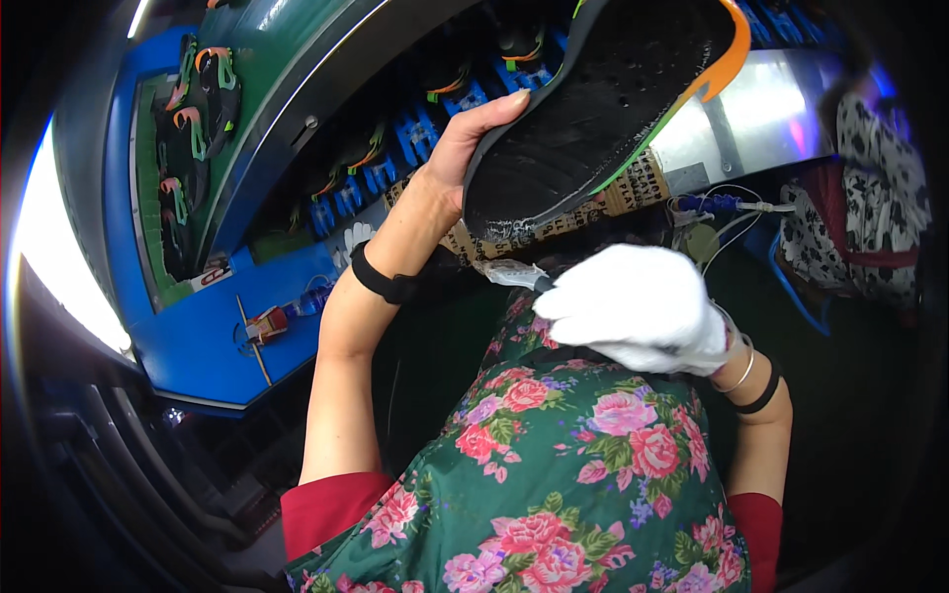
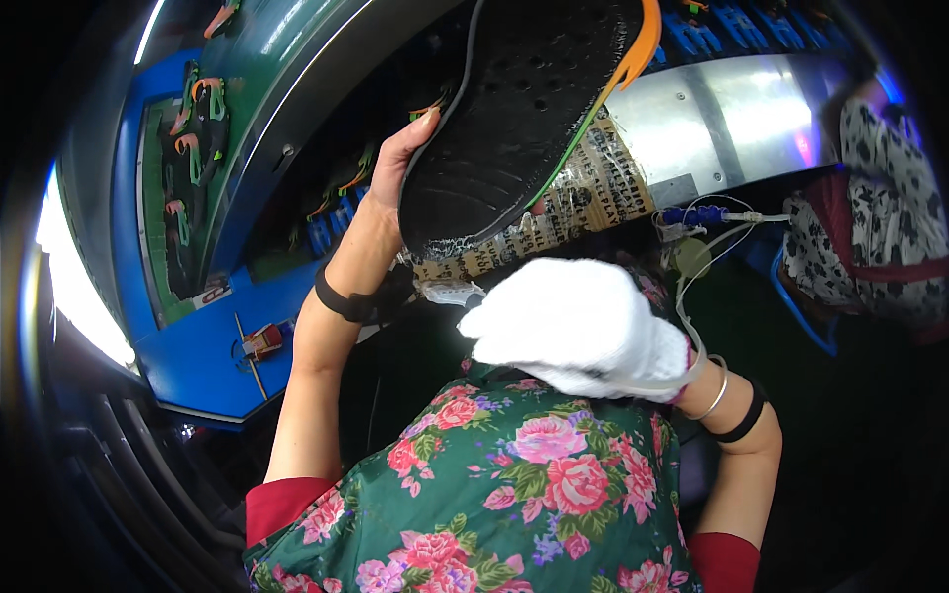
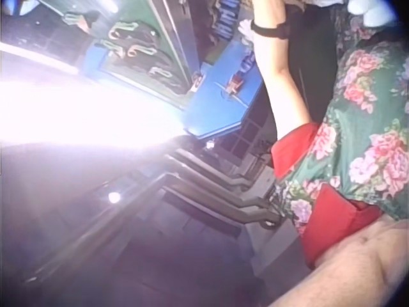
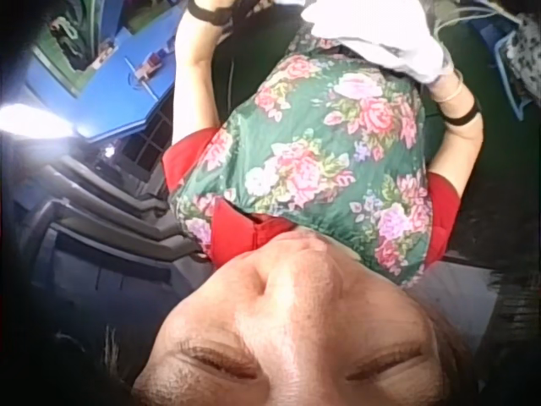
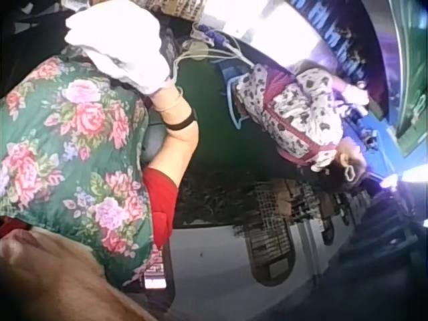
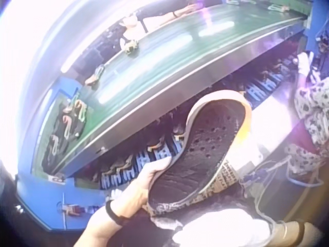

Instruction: Applying glue to shoe soles using a brush and placing them on a production rack.

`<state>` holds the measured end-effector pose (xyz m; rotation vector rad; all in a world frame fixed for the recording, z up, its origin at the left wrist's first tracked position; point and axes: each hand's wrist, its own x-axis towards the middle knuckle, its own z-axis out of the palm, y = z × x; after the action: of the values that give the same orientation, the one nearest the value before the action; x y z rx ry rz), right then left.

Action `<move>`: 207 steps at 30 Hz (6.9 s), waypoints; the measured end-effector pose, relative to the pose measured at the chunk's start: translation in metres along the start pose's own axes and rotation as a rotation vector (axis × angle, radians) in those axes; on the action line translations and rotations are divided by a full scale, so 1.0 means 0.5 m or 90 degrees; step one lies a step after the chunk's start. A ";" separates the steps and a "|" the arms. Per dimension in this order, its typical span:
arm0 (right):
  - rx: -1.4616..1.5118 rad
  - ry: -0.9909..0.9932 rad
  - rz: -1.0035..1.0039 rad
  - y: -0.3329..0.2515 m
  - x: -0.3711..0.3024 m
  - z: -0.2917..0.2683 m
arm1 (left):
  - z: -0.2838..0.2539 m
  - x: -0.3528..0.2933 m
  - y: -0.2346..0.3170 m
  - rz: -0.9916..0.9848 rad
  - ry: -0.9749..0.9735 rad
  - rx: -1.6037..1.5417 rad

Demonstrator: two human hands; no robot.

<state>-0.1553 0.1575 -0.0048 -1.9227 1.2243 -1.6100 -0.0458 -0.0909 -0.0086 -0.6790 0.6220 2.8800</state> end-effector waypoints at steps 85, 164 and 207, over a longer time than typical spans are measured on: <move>0.390 0.549 0.498 0.128 -0.135 0.027 | 0.041 -0.175 0.294 0.866 0.650 0.487; 0.258 0.748 0.389 0.424 -0.287 -0.382 | 0.357 0.627 0.423 0.742 0.377 1.030; -0.266 0.329 0.116 0.186 -0.113 -0.136 | -0.026 0.265 -0.283 0.223 0.105 -0.159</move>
<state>-0.2533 0.1665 -0.0876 -1.5789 2.0142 -1.9334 -0.1301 0.0350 -0.1305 -0.9326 0.4389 3.2889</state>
